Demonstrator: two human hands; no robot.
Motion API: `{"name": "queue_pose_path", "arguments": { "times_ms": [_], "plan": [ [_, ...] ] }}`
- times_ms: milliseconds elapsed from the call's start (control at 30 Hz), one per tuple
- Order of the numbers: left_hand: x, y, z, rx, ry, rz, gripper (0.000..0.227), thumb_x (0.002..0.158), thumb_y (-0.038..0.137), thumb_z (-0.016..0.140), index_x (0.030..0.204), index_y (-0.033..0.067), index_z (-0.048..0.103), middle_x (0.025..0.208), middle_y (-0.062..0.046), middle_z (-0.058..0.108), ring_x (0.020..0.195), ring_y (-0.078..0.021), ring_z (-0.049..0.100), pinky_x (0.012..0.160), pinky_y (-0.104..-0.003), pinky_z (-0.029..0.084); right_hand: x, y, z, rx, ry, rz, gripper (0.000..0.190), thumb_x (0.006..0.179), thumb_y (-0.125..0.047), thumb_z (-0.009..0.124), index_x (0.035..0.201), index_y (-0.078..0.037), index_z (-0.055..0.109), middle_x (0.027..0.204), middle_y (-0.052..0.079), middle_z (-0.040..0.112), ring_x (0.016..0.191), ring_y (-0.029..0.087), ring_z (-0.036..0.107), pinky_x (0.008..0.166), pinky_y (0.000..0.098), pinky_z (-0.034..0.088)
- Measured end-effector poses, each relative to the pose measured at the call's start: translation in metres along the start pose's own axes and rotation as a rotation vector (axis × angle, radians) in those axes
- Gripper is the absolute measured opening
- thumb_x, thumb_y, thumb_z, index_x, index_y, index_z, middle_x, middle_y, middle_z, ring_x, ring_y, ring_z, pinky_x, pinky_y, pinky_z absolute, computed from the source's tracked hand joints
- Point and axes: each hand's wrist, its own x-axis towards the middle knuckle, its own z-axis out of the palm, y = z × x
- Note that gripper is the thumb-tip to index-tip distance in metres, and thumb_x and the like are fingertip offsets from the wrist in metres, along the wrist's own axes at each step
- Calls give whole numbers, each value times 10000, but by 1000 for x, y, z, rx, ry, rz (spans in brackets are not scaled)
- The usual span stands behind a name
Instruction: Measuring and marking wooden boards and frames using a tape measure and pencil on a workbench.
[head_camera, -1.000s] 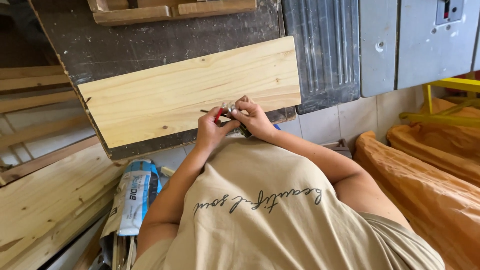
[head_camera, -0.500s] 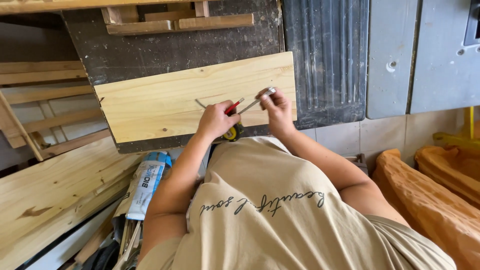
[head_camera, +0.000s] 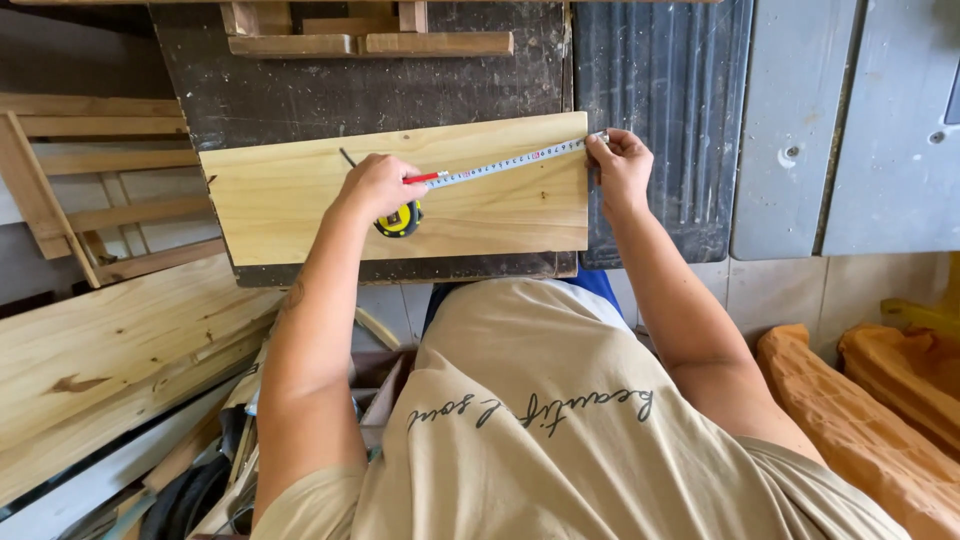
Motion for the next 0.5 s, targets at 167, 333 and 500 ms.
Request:
{"name": "queue_pose_path", "arguments": {
  "times_ms": [167, 333, 500],
  "plan": [
    [1, 8, -20, 28, 4, -35, 259, 894, 412, 711, 964, 218, 867, 948, -113, 784, 964, -365, 747, 886, -462, 575, 6, -5, 7, -134, 21, -83, 114, 922, -84, 841, 965, 7, 787, 687, 81, 706, 481, 133, 678, 378, 236, 500],
    [14, -1, -21, 46, 34, -43, 266, 890, 436, 706, 930, 226, 864, 928, -121, 777, 980, -375, 751, 885, -467, 582, 15, -1, 9, -317, 99, -200, 153, 834, -125, 909, 948, -63, 828, 669, 50, 713, 416, 132, 669, 323, 259, 492],
    [21, -5, -28, 94, 22, 14, 322, 891, 470, 693, 978, 207, 857, 1028, -169, 782, 1094, -378, 733, 949, -484, 586, 26, 25, 5, -651, 196, -248, 207, 821, -367, 907, 951, -226, 830, 735, -23, 752, 669, 180, 750, 559, 382, 585]
  ]
}}
